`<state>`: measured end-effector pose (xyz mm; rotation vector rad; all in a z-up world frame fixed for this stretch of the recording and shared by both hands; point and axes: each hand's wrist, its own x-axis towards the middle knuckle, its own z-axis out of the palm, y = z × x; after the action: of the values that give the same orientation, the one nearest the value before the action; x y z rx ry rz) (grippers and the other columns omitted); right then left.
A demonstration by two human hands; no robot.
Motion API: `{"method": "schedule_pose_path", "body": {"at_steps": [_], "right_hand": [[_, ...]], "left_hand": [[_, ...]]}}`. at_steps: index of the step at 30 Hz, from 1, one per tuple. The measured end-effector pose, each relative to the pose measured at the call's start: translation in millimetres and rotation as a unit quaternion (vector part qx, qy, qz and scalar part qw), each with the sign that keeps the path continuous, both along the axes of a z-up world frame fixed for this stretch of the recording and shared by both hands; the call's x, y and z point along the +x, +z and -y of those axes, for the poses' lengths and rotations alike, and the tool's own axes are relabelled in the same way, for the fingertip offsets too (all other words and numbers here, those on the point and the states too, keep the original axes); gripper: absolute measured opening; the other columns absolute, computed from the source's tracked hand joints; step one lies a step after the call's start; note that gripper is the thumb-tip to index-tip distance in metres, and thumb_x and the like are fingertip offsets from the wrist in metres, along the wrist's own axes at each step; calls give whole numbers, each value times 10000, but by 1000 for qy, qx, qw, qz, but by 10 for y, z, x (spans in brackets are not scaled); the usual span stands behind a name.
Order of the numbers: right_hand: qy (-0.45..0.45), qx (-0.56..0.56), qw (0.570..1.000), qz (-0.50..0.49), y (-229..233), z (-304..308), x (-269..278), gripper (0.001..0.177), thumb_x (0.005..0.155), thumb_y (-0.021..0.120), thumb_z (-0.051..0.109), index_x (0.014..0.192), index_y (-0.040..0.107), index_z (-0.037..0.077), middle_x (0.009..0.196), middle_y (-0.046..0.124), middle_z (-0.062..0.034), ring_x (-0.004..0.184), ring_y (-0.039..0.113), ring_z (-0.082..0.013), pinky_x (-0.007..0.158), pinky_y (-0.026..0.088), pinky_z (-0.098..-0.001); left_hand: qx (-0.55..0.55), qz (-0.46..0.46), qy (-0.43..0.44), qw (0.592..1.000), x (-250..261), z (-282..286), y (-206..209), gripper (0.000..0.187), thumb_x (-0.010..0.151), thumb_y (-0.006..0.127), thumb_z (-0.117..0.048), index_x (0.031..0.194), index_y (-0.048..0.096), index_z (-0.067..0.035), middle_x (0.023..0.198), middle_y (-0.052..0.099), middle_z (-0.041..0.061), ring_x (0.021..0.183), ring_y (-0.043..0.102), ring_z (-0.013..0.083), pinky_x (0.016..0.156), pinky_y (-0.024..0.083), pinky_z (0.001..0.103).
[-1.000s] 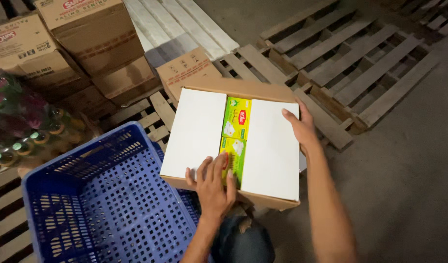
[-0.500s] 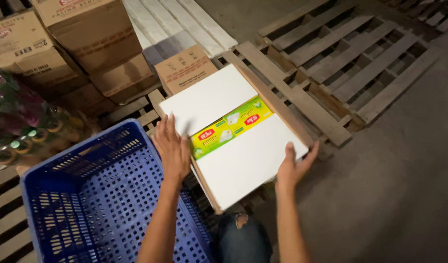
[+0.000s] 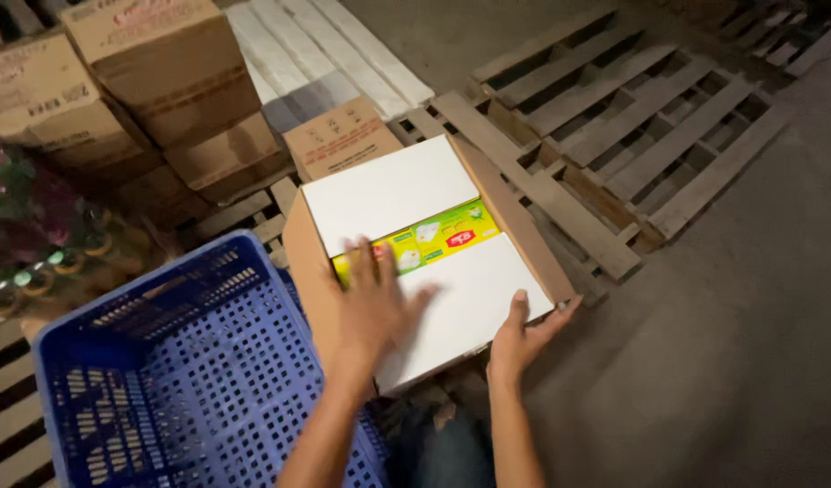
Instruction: The person transfers small yellow and green boxes from a blue plastic basket into a larger cardboard box. They arrange the boxes in neat rows, then close the cardboard box flaps and place it on a wooden pallet.
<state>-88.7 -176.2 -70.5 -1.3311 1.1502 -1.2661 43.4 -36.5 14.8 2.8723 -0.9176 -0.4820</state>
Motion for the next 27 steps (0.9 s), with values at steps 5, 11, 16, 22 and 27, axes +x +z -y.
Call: {"method": "schedule_pose_path", "body": {"at_steps": [5,11,16,22,27], "right_hand": [[37,85,992,91,43,76,-141,1122,1037,811,171,1762,-36,45,1786,40,-413,1687,1,-530,1367,89,-661],[66,100,985,124,254,66,-225,1239,977,832,42,1760,-128,40,1779,172,-420,1677,78,-543,1341,126,-671],[78,99,982,143,23,192,-275,1244,948,846,43,1777,-81,69,1783,288,-342,1684,194,-474,1340,196,-636],[44,45,980,186,-124,380,-244,1137,956,817,5,1794,50,41,1673,542,-250,1603,436,-384,1291,350,-543],[45,-210,976,15,-464,219,-247,788,936,890,193,1564,483,-55,1441,584,-251,1415,576,-414,1255,407,-540]], "left_hand": [[-21,-12,-27,999,-454,245,219,1252,879,350,-1009,1821,28,-250,1865,-70,257,1689,-117,550,1274,-5,802],[-53,119,-26,991,-129,312,291,1332,767,540,-1023,1814,86,-337,1891,-24,134,1707,-52,475,1300,11,755],[-23,32,1,999,-65,350,398,1429,748,557,-1025,1830,-1,-277,1886,89,176,1717,63,485,1302,143,761],[-29,49,9,998,-53,387,91,1360,809,395,-1078,1824,159,-205,1883,138,160,1723,68,464,1308,118,733],[-59,73,25,995,-30,364,-14,1428,757,389,-1118,1824,162,-197,1879,163,141,1721,72,435,1333,99,692]]}}
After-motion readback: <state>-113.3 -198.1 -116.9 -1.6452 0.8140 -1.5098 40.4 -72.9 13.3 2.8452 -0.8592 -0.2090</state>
